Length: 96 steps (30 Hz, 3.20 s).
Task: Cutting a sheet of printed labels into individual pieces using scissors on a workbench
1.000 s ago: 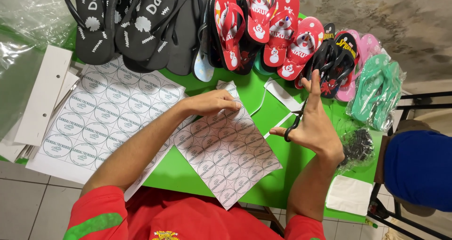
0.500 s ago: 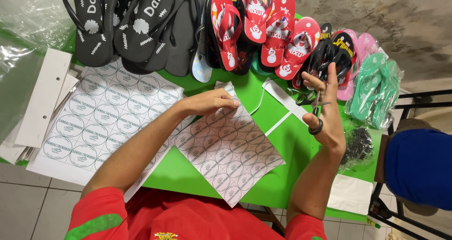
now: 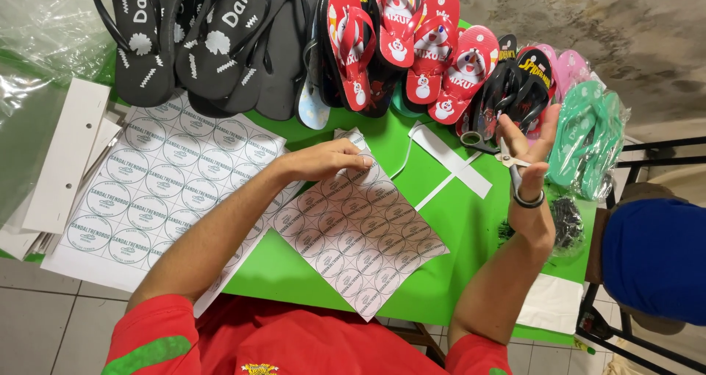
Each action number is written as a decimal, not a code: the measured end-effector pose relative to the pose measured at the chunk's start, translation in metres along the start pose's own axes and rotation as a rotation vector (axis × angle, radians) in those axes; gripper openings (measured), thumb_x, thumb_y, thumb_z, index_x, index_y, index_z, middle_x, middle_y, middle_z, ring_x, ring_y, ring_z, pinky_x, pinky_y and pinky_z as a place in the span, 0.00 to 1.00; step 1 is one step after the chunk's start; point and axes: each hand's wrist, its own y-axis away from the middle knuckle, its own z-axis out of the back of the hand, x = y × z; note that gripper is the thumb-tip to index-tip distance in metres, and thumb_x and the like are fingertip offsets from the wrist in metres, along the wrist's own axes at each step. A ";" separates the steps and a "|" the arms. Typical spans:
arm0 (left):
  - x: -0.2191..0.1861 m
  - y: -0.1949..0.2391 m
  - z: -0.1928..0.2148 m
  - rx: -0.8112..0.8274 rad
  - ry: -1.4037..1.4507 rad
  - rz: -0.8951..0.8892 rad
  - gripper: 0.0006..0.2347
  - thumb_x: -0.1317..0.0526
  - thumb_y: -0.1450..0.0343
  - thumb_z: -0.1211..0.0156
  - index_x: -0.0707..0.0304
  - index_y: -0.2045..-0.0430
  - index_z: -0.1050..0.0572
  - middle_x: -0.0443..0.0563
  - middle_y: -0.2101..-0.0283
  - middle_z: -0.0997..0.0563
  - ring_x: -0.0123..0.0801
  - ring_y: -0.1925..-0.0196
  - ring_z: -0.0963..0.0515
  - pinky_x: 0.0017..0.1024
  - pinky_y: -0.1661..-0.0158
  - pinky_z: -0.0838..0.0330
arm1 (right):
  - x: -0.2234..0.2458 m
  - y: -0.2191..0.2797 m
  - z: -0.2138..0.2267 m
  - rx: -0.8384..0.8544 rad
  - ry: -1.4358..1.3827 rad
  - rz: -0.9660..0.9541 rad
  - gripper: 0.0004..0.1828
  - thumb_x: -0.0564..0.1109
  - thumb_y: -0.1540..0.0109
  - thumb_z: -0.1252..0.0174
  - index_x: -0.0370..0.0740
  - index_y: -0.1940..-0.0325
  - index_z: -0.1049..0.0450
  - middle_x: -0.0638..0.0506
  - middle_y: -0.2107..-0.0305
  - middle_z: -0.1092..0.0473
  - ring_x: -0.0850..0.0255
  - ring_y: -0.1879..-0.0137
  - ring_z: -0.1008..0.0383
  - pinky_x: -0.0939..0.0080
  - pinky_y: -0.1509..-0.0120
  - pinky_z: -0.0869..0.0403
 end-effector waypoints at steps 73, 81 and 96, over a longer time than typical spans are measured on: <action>0.002 -0.012 -0.023 -1.116 0.052 -0.622 0.12 0.61 0.18 0.60 0.63 0.50 0.26 0.47 0.58 0.22 0.22 0.53 0.30 0.33 0.46 0.32 | 0.033 -0.005 -0.023 -0.247 -0.329 0.026 0.39 0.59 0.49 0.28 0.35 0.43 0.32 0.39 0.61 0.28 0.51 0.53 0.22 0.65 0.62 0.22; 0.000 -0.016 -0.030 -1.383 0.103 -0.497 0.15 0.55 0.17 0.62 0.69 0.46 0.32 0.50 0.59 0.25 0.25 0.57 0.30 0.36 0.45 0.32 | 0.011 -0.022 -0.073 0.253 -0.187 -0.250 0.51 0.66 0.50 0.28 0.35 0.32 0.35 0.37 0.37 0.35 0.42 0.29 0.39 0.41 0.33 0.34; 0.002 -0.021 -0.060 -0.992 0.338 -0.113 0.18 0.52 0.25 0.46 0.72 0.50 0.28 0.62 0.60 0.19 0.35 0.57 0.20 0.42 0.59 0.21 | -0.019 -0.034 -0.084 -0.011 -0.468 -0.169 0.42 0.61 0.43 0.32 0.27 0.36 0.30 0.42 0.57 0.26 0.61 0.57 0.26 0.60 0.52 0.23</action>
